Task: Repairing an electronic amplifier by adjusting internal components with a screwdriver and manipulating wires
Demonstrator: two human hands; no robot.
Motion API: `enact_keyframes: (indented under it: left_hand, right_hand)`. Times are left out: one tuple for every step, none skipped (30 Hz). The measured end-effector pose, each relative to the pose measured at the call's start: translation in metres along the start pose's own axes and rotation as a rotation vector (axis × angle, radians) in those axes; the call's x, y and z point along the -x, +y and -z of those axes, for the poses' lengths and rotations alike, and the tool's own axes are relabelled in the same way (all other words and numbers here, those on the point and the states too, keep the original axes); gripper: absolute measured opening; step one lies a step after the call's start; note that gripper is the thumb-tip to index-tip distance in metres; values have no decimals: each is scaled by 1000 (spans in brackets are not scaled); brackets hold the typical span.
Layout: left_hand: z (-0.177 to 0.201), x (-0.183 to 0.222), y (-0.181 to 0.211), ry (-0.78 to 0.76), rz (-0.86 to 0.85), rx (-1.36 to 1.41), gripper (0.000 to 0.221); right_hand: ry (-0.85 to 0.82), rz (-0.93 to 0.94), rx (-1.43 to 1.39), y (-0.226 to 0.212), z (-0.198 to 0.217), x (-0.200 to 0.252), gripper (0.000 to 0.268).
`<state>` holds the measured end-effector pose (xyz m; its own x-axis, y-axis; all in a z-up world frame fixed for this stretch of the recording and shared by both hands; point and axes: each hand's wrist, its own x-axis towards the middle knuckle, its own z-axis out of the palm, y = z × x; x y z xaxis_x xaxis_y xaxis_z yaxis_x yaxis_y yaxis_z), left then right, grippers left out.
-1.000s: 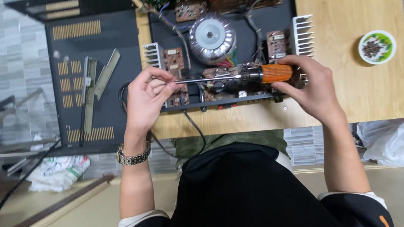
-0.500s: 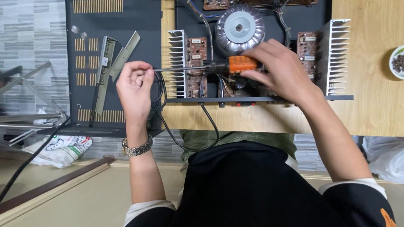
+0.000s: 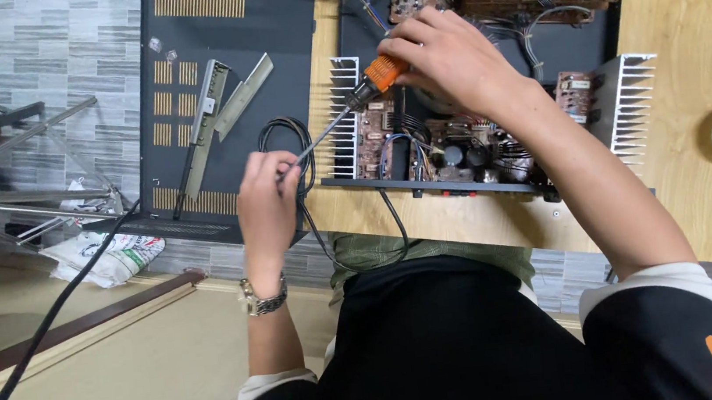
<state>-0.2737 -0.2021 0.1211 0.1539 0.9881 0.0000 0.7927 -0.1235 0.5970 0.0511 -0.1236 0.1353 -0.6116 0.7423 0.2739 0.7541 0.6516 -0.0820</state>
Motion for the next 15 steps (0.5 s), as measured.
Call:
enact_keyframes:
  left_hand:
    - [3,1,6,-20,-36,2,9]
    - [5,2,13,-40,-72,4,8]
    - [5,2,14,-43,-81,7,8]
    - [5,2,15,-73,-75,26,9]
    - [5,4,15,-106,-68,43,10]
    - [4,2,15,-110,-75,46,10]
    - [4,2,15,-122,-73,55,12]
    - [3,3,15,-134,-71,65,14]
    - [3,2,17,-135,-72,68,14]
    - [4,1,18,-156,-55,70,13]
    - [4,1,19,-175,-35,71,12]
    - [4,3,19,-175,-34,72,12]
    - [4,5,19,-178,-41,83,14]
    - [4,7,19,-181,-49,94,16]
    - [4,9,20,-181,-49,92,16]
  right_hand:
    - [-1,-5,0,3,-3,-1,43]
    - [-2,-11,1,6,-6,-1,47]
    - [-2,-18,8,5,-4,-1,47]
    - [1,-23,-14,4,-2,-1,47]
    - [2,-28,-37,2,0,-1,48]
    - [2,-35,-33,2,1,-1,48]
    - [1,-31,-68,2,1,0,47]
    - [1,-26,-104,2,2,0,46]
    - [-1,-28,-102,2,4,-1,46]
    - [20,-12,-125,2,5,-2,45]
    - [41,6,-150,2,6,-5,44]
    - [39,7,-150,4,3,-8,44]
    - [50,22,-137,6,0,-12,46]
    - [61,37,-125,9,-2,-15,49]
    - [62,37,-126,8,-4,-20,49]
